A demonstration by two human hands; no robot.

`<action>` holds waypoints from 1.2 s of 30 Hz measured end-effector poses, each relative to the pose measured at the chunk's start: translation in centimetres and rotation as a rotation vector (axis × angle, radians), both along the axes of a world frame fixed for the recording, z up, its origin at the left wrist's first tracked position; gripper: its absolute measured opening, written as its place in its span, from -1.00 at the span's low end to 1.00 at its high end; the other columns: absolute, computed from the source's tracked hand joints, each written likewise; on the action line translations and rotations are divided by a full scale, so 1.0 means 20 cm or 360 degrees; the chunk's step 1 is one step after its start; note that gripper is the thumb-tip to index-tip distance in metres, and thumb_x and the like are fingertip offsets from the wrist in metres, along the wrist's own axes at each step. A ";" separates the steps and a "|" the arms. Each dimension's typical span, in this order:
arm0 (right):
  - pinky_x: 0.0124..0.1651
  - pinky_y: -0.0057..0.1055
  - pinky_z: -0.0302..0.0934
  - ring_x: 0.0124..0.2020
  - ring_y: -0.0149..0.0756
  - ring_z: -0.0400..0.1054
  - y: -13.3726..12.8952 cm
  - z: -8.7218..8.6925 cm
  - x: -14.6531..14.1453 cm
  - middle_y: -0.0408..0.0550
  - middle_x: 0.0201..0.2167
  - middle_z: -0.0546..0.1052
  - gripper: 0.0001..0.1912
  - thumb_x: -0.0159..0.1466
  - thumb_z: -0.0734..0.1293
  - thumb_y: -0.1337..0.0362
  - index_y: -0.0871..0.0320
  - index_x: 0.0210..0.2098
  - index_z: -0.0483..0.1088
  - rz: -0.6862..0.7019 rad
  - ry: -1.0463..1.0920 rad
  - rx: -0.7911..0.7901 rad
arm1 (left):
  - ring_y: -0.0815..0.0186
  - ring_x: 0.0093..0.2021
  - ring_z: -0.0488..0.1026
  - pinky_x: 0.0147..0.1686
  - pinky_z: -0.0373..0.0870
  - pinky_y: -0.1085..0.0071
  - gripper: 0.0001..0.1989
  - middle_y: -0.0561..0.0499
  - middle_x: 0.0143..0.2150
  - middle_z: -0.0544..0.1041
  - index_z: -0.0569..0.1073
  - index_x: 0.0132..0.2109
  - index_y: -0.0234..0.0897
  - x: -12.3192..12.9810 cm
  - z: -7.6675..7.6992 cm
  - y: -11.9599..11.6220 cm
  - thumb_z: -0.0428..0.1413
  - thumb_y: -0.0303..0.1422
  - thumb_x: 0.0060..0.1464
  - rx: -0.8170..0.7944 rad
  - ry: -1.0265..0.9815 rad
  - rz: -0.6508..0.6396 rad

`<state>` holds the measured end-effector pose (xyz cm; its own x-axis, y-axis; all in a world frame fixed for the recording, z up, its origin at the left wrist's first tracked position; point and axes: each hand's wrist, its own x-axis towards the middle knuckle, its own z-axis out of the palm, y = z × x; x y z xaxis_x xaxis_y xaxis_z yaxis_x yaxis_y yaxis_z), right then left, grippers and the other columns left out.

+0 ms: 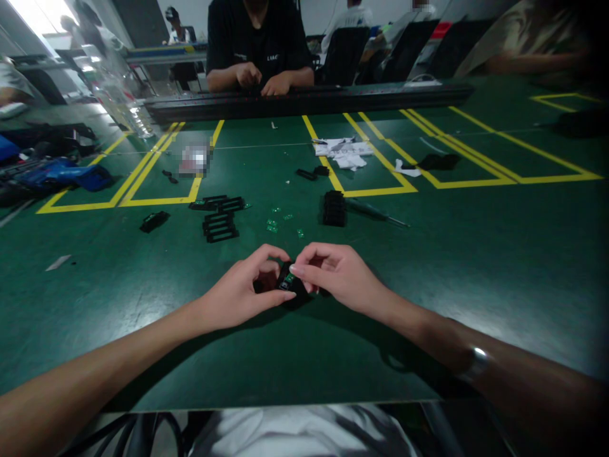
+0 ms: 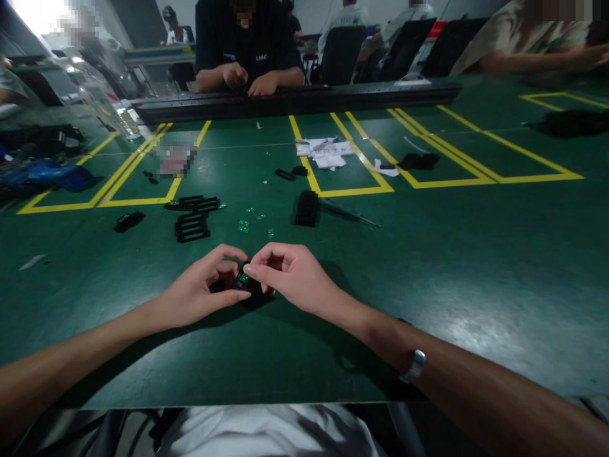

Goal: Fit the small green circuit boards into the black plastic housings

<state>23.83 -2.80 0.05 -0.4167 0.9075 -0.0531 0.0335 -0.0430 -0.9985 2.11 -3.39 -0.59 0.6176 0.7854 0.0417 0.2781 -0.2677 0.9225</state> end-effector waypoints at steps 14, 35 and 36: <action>-0.48 -0.50 0.18 -0.53 -0.45 0.31 -0.01 -0.02 -0.01 -0.20 -0.54 0.44 -0.77 0.23 0.47 0.15 0.19 -0.34 0.47 -0.0032 -0.0041 0.0055 | 0.34 -0.29 0.47 -0.34 0.30 0.45 -0.54 0.03 -0.26 0.52 0.23 0.12 -0.22 0.01 0.00 0.00 0.22 -0.24 0.19 -0.0077 -0.0053 0.0013; -0.42 -0.47 0.20 -0.50 -0.41 0.33 -0.03 -0.02 -0.03 -0.18 -0.51 0.48 -0.79 0.23 0.48 0.16 0.16 -0.35 0.45 -0.0075 -0.0066 0.0123 | 0.30 -0.21 0.48 -0.29 0.38 0.40 -0.64 -0.04 -0.17 0.53 0.26 0.14 -0.22 0.00 0.01 0.00 0.14 -0.30 0.27 -0.0309 -0.0244 0.0008; -0.42 -0.46 0.19 -0.50 -0.41 0.33 -0.03 -0.02 -0.03 -0.18 -0.51 0.47 -0.78 0.23 0.47 0.15 0.16 -0.35 0.45 -0.0083 -0.0076 0.0131 | 0.29 -0.20 0.48 -0.28 0.38 0.40 -0.64 -0.05 -0.16 0.52 0.27 0.14 -0.22 0.00 0.01 0.00 0.15 -0.31 0.27 -0.0320 -0.0264 0.0012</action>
<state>23.24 -3.45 -0.33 -0.3678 0.9299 0.0042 0.0806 0.0364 -0.9961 2.10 -3.46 -0.40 0.6094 0.7927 -0.0155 0.1199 -0.0728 0.9901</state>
